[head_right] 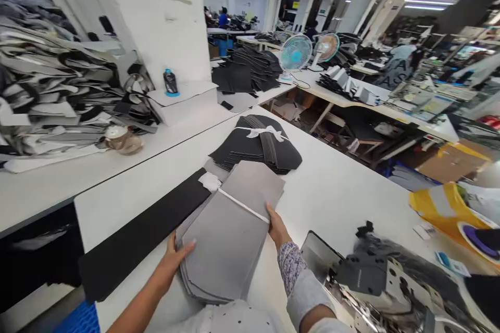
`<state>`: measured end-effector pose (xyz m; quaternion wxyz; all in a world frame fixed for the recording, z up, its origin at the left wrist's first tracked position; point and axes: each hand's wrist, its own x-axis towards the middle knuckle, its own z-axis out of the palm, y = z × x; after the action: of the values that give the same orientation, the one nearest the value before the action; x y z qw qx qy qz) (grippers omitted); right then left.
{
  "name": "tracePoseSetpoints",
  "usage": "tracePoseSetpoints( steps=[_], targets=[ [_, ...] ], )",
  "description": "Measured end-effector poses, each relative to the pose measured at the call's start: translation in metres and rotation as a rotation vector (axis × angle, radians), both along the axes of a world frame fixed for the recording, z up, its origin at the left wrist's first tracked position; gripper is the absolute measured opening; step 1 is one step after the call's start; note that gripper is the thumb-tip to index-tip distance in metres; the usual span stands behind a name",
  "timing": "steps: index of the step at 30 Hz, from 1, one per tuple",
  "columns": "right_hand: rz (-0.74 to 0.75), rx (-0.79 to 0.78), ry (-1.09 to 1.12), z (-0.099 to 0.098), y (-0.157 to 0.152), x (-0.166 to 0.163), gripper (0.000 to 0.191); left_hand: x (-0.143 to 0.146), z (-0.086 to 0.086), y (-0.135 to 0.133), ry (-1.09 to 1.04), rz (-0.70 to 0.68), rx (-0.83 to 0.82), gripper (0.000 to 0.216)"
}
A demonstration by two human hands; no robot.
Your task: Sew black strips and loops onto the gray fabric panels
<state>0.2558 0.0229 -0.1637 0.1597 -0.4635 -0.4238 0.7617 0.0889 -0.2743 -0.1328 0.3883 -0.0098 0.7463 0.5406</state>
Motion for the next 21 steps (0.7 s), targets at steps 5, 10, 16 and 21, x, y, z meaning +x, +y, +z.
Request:
tracePoseSetpoints(
  steps=[5, 10, 16, 21],
  targets=[
    [-0.046, 0.143, -0.064, 0.022, -0.010, 0.000, 0.059, 0.061, -0.005, -0.020, -0.210, 0.094, 0.125, 0.096],
    [-0.186, 0.331, 0.061, 0.094, -0.036, 0.022, 0.071, 0.065, 0.051, -0.013, -0.066, -0.036, 0.347, 0.076],
    [-0.273, 0.374, 0.389, 0.197, -0.060, -0.067, 0.062, -0.019, 0.137, -0.039, 0.242, 0.420, 0.272, 0.086],
    [-0.052, 0.238, 0.793, 0.218, -0.107, -0.200, 0.062, -0.163, 0.228, -0.098, 0.577, 0.513, 0.023, 0.075]
  ],
)
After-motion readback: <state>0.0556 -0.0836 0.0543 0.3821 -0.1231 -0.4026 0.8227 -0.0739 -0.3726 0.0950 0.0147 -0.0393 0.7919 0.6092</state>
